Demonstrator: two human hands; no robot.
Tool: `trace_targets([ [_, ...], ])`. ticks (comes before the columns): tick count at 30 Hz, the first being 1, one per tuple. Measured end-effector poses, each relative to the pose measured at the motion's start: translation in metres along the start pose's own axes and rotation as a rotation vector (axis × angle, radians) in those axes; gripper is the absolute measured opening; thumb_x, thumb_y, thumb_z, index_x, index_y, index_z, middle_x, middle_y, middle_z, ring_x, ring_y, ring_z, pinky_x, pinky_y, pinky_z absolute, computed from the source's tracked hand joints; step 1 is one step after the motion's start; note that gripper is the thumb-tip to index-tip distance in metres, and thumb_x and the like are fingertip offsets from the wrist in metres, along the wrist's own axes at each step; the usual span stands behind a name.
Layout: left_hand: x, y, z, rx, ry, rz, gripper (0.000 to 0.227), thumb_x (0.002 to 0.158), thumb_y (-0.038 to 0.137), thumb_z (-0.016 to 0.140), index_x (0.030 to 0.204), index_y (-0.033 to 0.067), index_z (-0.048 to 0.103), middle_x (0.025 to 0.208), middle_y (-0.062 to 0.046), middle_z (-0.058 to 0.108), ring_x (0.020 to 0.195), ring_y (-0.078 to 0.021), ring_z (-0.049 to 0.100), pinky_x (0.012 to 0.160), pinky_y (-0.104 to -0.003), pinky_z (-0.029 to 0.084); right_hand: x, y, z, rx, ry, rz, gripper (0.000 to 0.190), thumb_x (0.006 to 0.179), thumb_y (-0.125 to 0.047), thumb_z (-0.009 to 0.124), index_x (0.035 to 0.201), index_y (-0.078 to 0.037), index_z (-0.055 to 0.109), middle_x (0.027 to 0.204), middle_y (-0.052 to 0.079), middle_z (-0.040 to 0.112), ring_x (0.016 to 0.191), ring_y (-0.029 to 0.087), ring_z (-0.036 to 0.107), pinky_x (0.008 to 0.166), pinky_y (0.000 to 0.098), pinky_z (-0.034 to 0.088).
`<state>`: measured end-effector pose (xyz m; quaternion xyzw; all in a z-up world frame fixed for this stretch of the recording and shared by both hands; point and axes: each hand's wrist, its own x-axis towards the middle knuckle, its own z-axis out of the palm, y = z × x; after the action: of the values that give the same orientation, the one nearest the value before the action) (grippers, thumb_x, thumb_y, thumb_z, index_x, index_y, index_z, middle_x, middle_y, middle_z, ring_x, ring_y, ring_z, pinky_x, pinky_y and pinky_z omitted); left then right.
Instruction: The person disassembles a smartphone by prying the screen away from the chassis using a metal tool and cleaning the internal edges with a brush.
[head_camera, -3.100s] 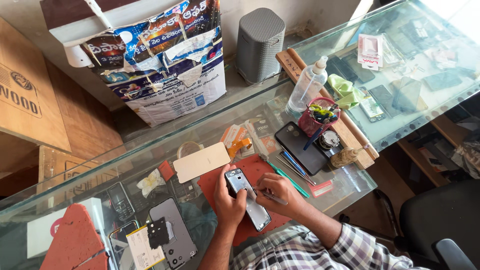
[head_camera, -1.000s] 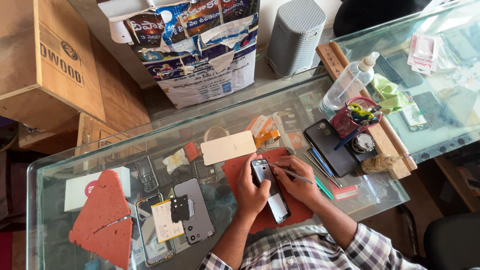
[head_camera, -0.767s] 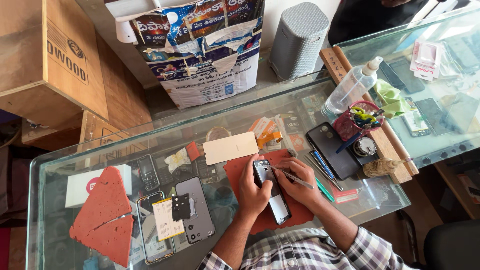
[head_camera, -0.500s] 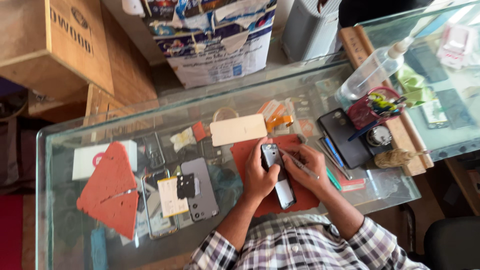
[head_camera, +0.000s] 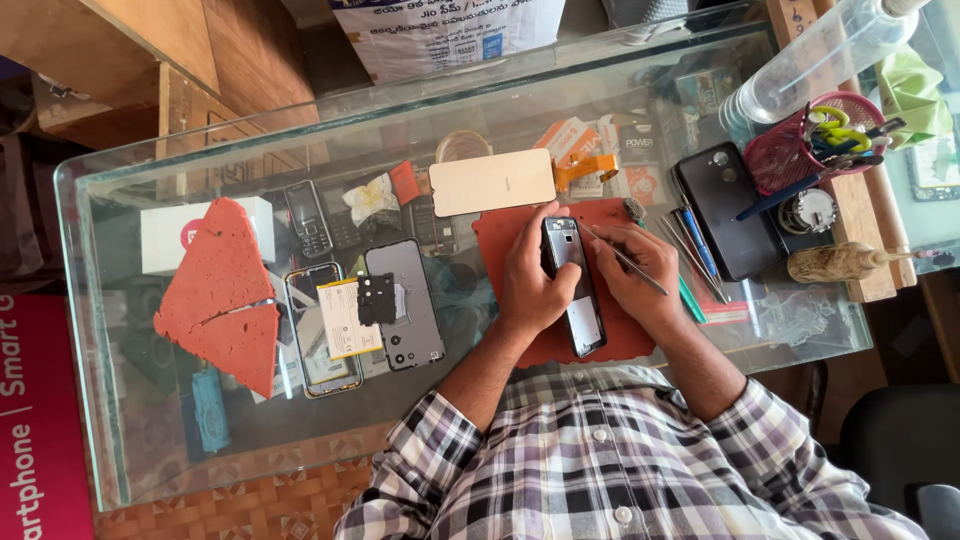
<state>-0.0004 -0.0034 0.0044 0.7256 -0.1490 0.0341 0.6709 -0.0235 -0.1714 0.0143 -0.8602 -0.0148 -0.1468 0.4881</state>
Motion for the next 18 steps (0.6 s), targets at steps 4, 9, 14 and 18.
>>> trace_targets([
  [4, 0.001, 0.001, 0.000, 0.008, -0.003, -0.013, 0.069, 0.080, 0.002, 0.058, 0.147, -0.0072, 0.045, 0.139, -0.026, 0.063, 0.129, -0.0344, 0.066, 0.113, -0.042, 0.051, 0.003, -0.005, -0.001, -0.023, -0.006, -0.016, 0.017, 0.094, -0.003, 0.073, 0.111, 0.002, 0.075, 0.097, 0.011, 0.076, 0.082, 0.016, 0.074, 0.073, 0.0279, 0.057],
  [9, 0.000, -0.002, 0.001, 0.022, 0.001, 0.017, 0.068, 0.080, 0.002, 0.058, 0.147, -0.0073, 0.045, 0.139, -0.027, 0.063, 0.131, -0.0353, 0.064, 0.115, -0.043, 0.051, 0.003, -0.007, -0.001, -0.023, -0.030, 0.004, 0.018, 0.094, -0.003, 0.072, 0.111, 0.001, 0.075, 0.096, 0.011, 0.075, 0.081, 0.015, 0.073, 0.073, 0.0280, 0.057],
  [14, 0.001, -0.001, 0.000, 0.012, -0.015, 0.004, 0.069, 0.079, 0.003, 0.058, 0.146, -0.0072, 0.045, 0.138, -0.027, 0.061, 0.130, -0.0366, 0.064, 0.113, -0.044, 0.052, 0.005, -0.009, -0.004, -0.043, -0.069, 0.021, 0.017, 0.093, -0.004, 0.072, 0.109, 0.002, 0.075, 0.093, 0.010, 0.074, 0.078, 0.016, 0.072, 0.070, 0.0280, 0.056],
  [18, 0.002, 0.001, 0.000, 0.015, -0.015, -0.009, 0.070, 0.079, 0.004, 0.058, 0.146, -0.0072, 0.045, 0.139, -0.027, 0.061, 0.130, -0.0375, 0.064, 0.113, -0.045, 0.051, 0.004, -0.014, -0.003, -0.082, -0.047, -0.008, 0.018, 0.093, -0.005, 0.073, 0.109, 0.002, 0.075, 0.094, 0.011, 0.074, 0.078, 0.015, 0.072, 0.069, 0.0281, 0.056],
])
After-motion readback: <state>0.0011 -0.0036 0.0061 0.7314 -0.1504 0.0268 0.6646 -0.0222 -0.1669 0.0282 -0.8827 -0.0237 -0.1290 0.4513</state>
